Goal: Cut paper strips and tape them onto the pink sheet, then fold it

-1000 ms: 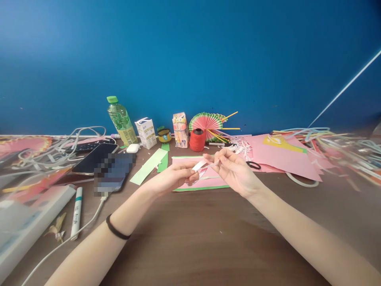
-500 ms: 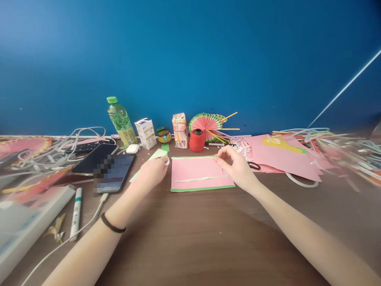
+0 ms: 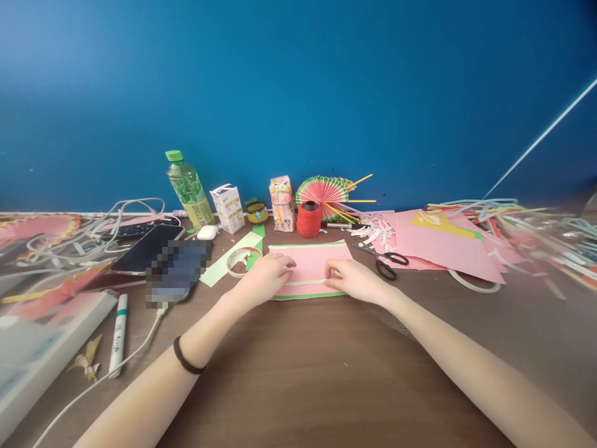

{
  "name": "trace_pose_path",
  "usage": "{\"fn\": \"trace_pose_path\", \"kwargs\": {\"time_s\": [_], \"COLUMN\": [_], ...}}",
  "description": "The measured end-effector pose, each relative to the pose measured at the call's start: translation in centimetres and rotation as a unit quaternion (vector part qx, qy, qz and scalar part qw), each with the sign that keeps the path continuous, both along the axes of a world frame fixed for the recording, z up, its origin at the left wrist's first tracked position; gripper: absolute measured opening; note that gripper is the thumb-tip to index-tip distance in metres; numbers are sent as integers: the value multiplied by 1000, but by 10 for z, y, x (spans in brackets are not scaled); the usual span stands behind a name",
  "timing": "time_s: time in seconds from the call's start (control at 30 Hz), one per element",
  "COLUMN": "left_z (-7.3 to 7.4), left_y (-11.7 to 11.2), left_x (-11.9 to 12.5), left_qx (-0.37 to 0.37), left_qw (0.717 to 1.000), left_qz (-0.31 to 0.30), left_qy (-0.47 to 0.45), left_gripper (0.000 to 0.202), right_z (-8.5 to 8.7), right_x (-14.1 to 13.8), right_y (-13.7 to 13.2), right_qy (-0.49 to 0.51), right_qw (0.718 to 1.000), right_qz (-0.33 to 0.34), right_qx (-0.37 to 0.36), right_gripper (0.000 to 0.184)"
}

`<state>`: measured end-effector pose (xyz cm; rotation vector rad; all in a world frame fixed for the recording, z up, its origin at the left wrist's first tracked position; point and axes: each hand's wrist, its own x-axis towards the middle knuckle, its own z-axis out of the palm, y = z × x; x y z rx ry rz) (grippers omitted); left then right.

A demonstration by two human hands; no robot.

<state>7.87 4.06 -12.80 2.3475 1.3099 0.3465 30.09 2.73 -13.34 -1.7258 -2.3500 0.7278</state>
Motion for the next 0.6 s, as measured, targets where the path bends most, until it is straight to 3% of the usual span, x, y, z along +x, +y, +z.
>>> {"fn": "trace_pose_path", "kwargs": {"time_s": [0.3, 0.47, 0.6], "left_z": [8, 13, 14], "left_y": [-17, -23, -20], "left_x": [14, 17, 19], "left_qx": [-155, -363, -441], "left_qw": [980, 910, 852], "left_qz": [-76, -80, 1], "left_qy": [-94, -182, -282], "left_gripper": [31, 22, 20], "right_z": [19, 33, 46], "right_x": [-5, -9, -5], "right_y": [-8, -15, -13], "right_qy": [42, 108, 289], "right_qw": [997, 994, 956], "right_qz": [52, 32, -6], "right_qx": [-31, 16, 54], "right_gripper": [8, 10, 20]}}
